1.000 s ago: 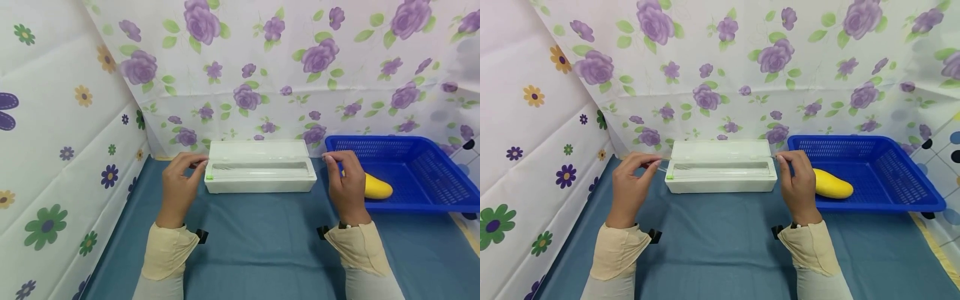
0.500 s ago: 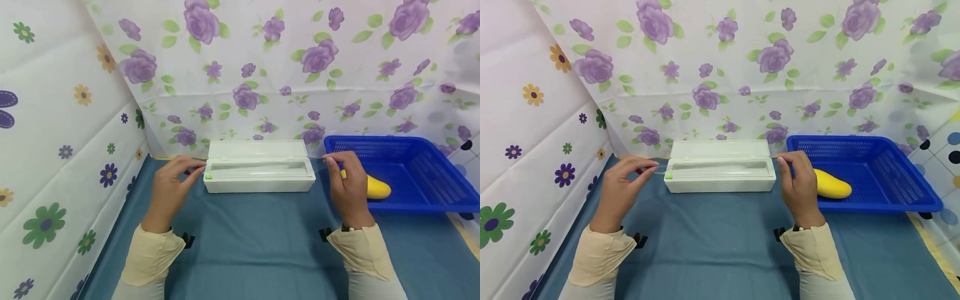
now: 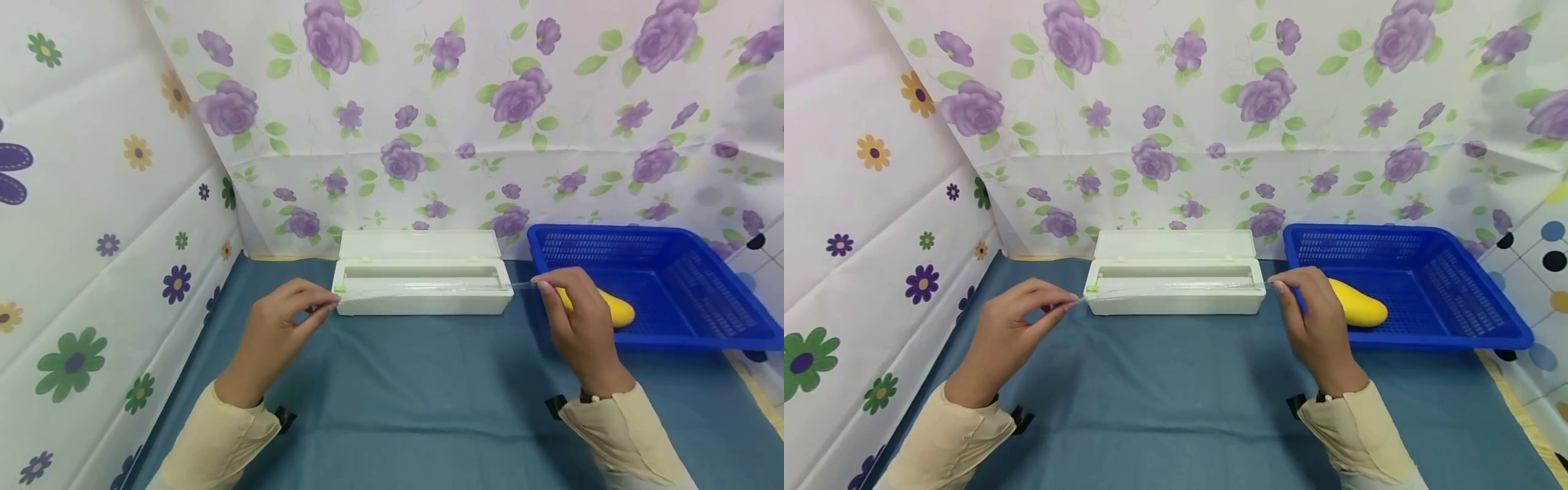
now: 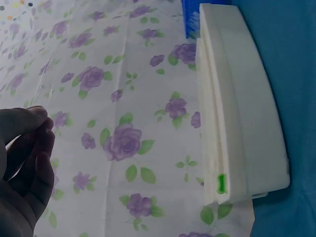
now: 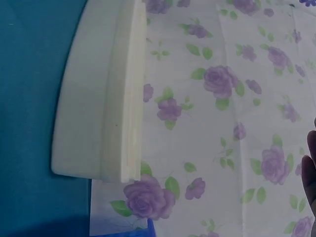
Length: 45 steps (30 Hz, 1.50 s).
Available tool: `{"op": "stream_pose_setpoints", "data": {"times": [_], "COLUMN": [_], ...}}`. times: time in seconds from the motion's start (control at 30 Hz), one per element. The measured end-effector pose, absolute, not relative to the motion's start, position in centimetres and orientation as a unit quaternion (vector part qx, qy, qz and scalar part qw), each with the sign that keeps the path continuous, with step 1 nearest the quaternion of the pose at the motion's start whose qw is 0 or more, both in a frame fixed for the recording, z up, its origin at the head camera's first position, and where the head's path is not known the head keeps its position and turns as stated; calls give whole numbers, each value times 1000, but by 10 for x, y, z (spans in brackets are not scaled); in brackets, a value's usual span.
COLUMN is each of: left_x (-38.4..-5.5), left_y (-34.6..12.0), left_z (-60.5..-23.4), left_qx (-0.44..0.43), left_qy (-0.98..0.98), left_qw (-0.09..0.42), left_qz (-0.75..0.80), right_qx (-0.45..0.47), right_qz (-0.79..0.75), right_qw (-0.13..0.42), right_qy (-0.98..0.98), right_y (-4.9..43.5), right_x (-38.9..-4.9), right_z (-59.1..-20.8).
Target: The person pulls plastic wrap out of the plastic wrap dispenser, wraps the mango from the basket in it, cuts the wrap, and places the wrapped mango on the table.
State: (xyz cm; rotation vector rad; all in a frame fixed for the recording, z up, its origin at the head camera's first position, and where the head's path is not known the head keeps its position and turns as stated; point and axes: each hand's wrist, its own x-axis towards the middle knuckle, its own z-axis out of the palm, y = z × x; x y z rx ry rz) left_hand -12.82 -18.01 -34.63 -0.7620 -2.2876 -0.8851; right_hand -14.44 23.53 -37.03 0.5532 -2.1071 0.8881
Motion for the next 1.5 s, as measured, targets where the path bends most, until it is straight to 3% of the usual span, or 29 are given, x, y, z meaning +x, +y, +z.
{"op": "stream_pose_setpoints", "data": {"times": [0.27, 0.7, 1.07, 1.5], "left_x": [-110, -94, -92, -94], "left_y": [-186, -188, -185, -178], "left_z": [-358, -381, -403, -428], "left_qx": [-325, -363, -364, -365], "left_qy": [-858, -860, -890, -909], "left_qw": [237, 204, 156, 97], "left_qz": [-318, -294, -227, -175], "right_qx": [280, 277, 294, 302], "right_qz": [337, 261, 191, 153], "right_qw": [360, 237, 194, 92], "right_qy": [-824, -894, -916, -936], "right_y": [248, 259, 263, 263], "right_x": [-122, -89, -80, -83], "right_z": [-384, -401, -420, -451]}}
